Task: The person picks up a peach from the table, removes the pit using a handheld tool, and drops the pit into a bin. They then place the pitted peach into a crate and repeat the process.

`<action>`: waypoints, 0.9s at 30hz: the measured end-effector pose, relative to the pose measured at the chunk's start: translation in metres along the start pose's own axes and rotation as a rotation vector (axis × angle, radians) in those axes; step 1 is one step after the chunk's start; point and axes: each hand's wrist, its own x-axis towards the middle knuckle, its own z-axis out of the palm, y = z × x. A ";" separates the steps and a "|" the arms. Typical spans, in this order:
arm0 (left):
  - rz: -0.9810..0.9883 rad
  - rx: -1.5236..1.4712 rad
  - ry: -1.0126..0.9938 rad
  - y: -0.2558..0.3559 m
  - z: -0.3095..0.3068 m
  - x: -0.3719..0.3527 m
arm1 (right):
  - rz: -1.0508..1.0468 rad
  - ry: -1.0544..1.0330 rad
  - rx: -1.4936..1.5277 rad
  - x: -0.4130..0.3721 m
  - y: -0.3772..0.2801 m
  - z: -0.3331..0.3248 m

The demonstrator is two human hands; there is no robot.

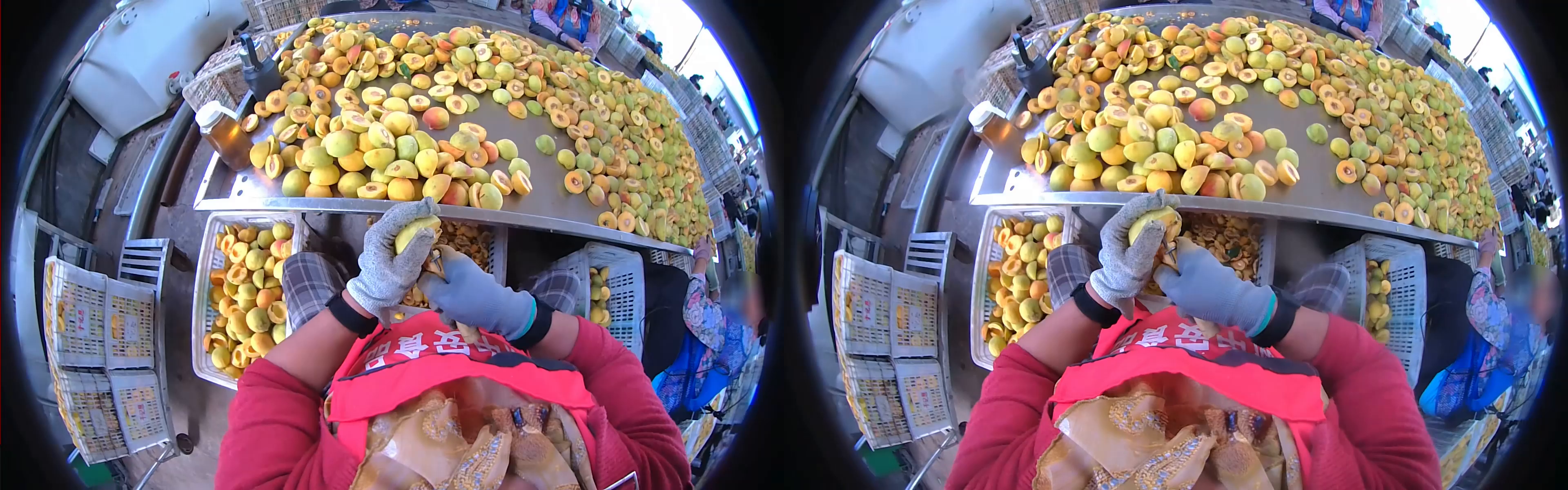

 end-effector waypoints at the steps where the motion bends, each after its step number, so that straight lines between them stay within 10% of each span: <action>1: 0.069 0.071 -0.010 0.000 -0.002 0.000 | 0.065 -0.065 0.123 -0.003 -0.005 -0.002; 6: 0.449 0.379 -0.149 0.009 -0.022 0.001 | 0.086 -0.222 0.266 -0.014 -0.021 0.000; 10: 0.284 0.172 -0.147 0.002 -0.019 -0.010 | -0.052 -0.005 -0.059 -0.008 -0.005 0.016; 13: -0.240 -0.305 0.067 0.001 -0.004 -0.019 | -0.015 0.036 -0.159 -0.008 -0.004 0.019; 18: 0.240 0.169 -0.008 0.004 -0.017 -0.009 | 0.169 -0.237 0.148 0.001 -0.019 0.004; 22: 0.261 0.260 -0.140 0.005 -0.021 0.002 | -0.129 -0.082 0.036 0.007 0.006 0.009; 27: -0.047 0.117 -0.084 -0.006 -0.003 0.001 | 0.088 -0.086 -0.097 0.015 0.016 -0.006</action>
